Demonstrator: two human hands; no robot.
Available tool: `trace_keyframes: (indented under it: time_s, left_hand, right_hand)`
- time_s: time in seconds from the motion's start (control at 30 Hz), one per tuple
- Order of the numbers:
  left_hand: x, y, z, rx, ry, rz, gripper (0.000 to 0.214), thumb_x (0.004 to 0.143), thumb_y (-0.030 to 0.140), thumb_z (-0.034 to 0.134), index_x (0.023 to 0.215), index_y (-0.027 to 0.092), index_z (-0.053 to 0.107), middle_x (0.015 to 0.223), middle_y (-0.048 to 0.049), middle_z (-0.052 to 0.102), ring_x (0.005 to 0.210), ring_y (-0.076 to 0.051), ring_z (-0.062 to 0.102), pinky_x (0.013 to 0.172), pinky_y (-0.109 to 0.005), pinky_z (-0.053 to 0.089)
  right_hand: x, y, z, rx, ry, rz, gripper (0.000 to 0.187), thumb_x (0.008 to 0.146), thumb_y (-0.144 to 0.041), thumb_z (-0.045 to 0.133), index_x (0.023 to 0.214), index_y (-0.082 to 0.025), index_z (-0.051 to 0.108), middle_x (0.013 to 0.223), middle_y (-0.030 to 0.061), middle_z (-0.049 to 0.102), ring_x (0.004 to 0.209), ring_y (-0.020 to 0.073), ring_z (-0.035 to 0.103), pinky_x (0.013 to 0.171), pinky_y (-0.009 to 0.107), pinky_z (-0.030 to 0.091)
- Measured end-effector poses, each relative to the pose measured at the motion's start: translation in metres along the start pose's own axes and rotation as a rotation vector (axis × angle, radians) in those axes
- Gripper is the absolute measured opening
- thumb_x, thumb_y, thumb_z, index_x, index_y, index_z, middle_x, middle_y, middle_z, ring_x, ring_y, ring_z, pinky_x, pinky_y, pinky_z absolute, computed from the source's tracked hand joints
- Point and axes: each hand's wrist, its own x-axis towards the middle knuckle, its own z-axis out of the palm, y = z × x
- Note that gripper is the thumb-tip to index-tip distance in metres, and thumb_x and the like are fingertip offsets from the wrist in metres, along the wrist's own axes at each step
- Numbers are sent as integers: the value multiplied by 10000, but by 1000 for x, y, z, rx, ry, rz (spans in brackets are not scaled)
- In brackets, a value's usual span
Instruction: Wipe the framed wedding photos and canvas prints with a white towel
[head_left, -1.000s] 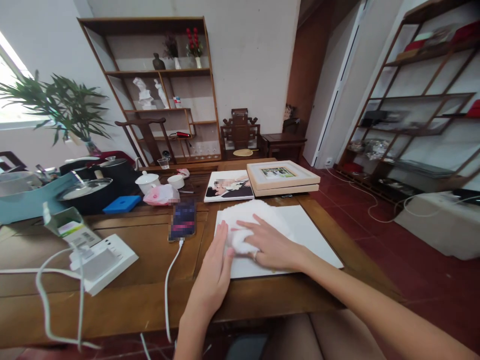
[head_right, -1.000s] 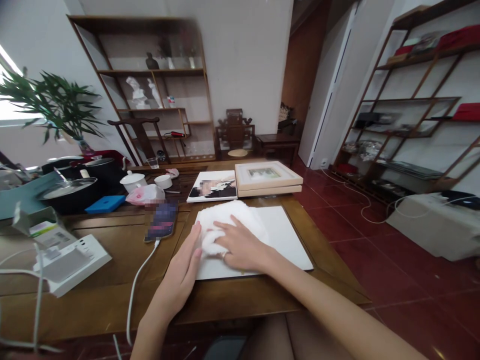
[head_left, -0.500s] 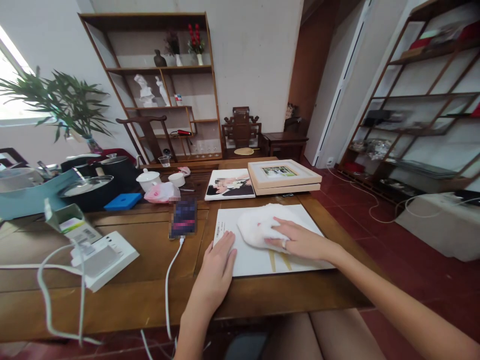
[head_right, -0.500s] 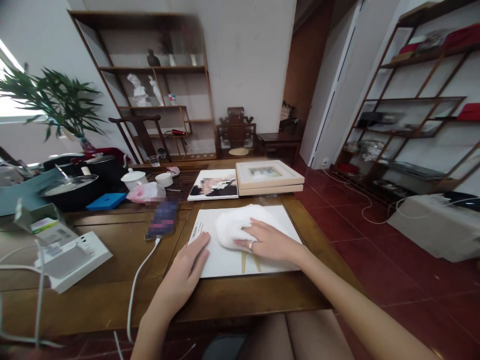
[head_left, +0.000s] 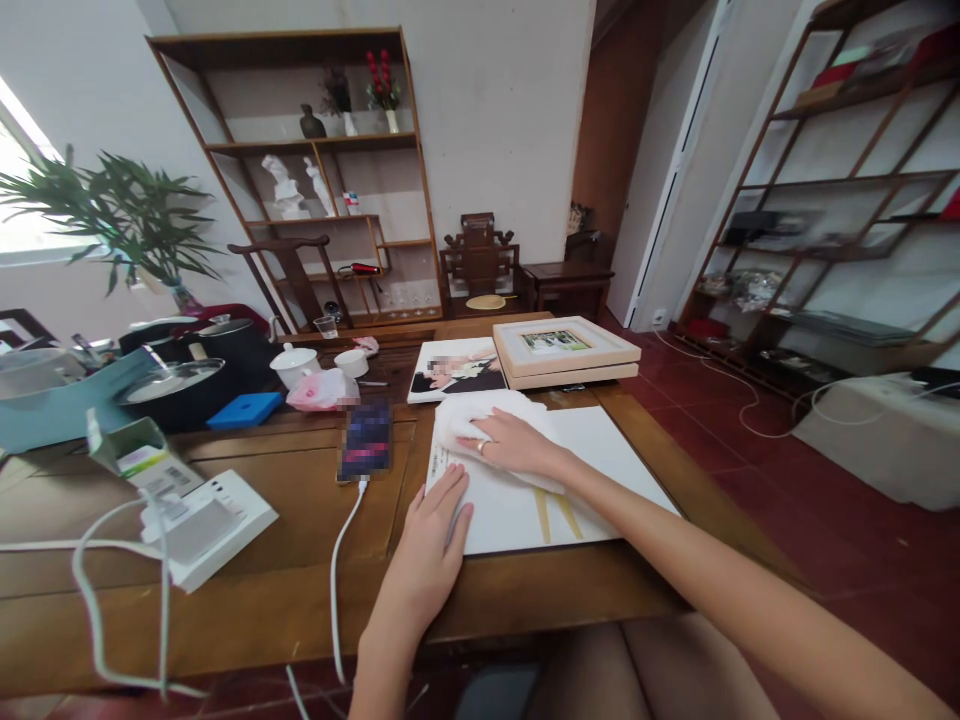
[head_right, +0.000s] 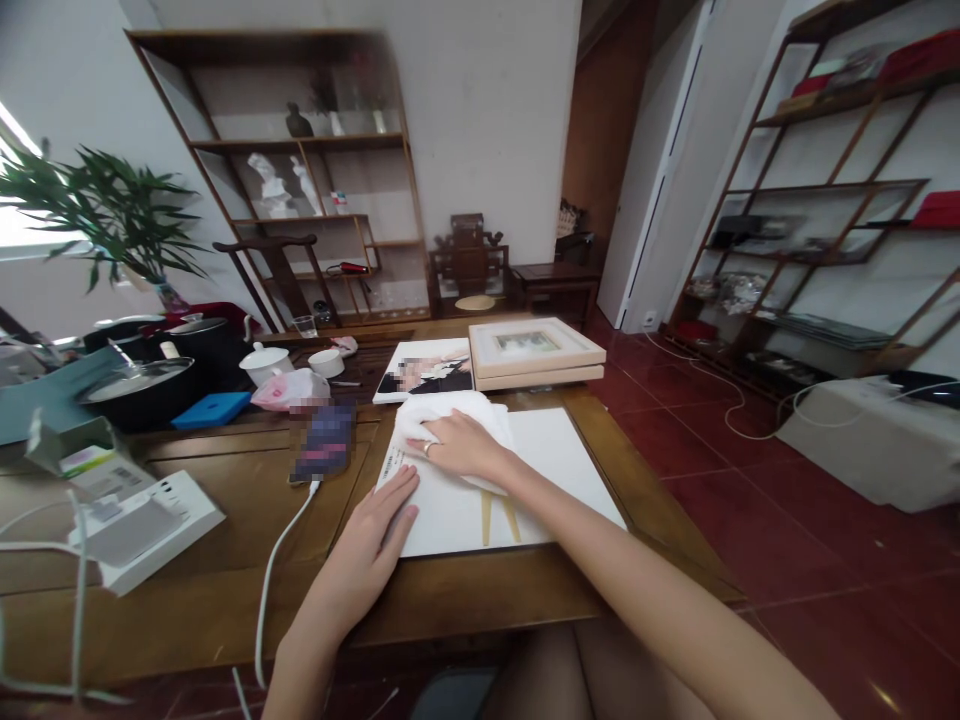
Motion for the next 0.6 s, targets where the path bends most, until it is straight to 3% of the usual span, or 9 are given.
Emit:
trace_keyframes:
  time_s: [0.23, 0.4, 0.5, 0.6]
  left_hand:
    - [-1, -2, 1, -20, 32, 10, 368, 908, 254, 376, 1252, 196, 495, 1356, -97, 480, 1293, -213, 387, 1065, -462, 314]
    - [-1, -1, 2, -12, 29, 18, 367, 909, 249, 371, 1251, 195, 492, 1354, -97, 482, 1294, -216, 384, 1068, -469, 307]
    - [0, 0, 1, -4, 9, 0, 381, 915, 258, 350, 1261, 167, 481, 1366, -107, 465, 1305, -210, 366, 1078, -463, 292]
    - [1, 1, 0, 7, -14, -17, 395, 919, 264, 331, 1263, 139, 478, 1371, -117, 456, 1314, -207, 351, 1087, -459, 277]
  right_hand:
    - [-47, 48, -35, 75, 106, 242, 573, 868, -584, 338, 1220, -179, 539, 1298, 102, 524, 1187, 301, 459, 979, 409, 334]
    - [-84, 80, -49, 47, 216, 434, 665, 863, -606, 297, 1291, -125, 462, 1362, 155, 439, 1254, 340, 372, 1018, 485, 272]
    - [-106, 82, -49, 6, 211, 455, 605, 851, -567, 349, 1226, -128, 531, 1365, 135, 441, 1305, 344, 279, 1054, 487, 217]
    - [-129, 65, -45, -68, 83, 369, 507, 834, -536, 397, 1123, -179, 611, 1337, 84, 484, 1335, 320, 211, 1072, 471, 212]
